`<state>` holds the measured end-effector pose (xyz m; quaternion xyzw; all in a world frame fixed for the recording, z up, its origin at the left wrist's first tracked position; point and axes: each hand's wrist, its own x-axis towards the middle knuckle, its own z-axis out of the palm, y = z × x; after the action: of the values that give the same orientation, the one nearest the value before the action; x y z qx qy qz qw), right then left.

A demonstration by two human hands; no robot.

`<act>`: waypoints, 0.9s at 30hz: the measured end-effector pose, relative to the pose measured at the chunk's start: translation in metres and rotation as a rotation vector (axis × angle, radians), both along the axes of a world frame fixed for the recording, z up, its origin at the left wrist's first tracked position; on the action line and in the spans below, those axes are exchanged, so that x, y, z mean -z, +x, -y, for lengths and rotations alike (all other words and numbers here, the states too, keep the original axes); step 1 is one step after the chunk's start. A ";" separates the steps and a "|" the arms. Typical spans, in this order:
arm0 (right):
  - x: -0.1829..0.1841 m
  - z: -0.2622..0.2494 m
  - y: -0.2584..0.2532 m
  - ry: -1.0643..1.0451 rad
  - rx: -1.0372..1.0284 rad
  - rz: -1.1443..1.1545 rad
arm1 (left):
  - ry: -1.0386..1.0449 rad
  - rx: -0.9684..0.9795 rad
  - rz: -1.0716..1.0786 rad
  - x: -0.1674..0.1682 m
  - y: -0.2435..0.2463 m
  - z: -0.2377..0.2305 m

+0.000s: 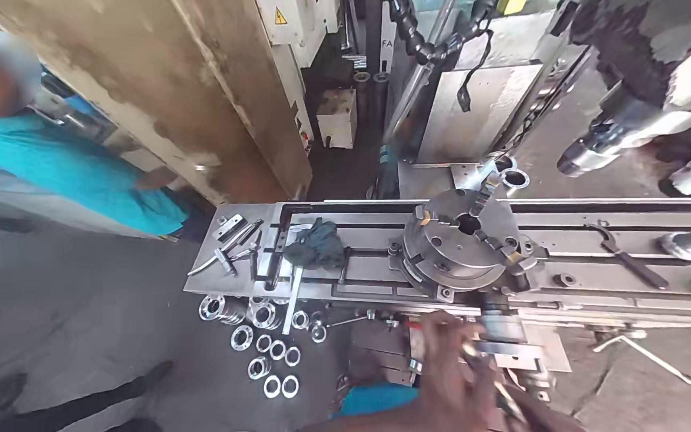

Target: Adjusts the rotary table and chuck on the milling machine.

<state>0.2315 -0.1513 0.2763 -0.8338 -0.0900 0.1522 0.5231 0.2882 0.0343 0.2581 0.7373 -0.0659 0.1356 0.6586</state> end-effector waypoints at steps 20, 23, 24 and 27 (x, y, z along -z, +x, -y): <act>0.040 -0.107 0.069 0.026 0.018 0.712 | 0.788 -0.173 -0.366 -0.013 0.147 -0.130; 0.040 -0.070 0.070 -0.008 0.208 0.775 | 1.043 -0.045 -0.436 -0.013 0.172 -0.119; 0.041 -0.059 0.073 -0.015 0.261 0.776 | 1.119 -0.023 -0.461 -0.014 0.178 -0.115; 0.049 -0.033 0.079 -0.011 0.348 0.748 | 1.317 0.045 -0.532 -0.015 0.187 -0.108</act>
<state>0.3101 -0.1182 0.2277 -0.8372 -0.1307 -0.2518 0.4676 0.4754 0.1421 0.2728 0.9887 0.0137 -0.1306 0.0723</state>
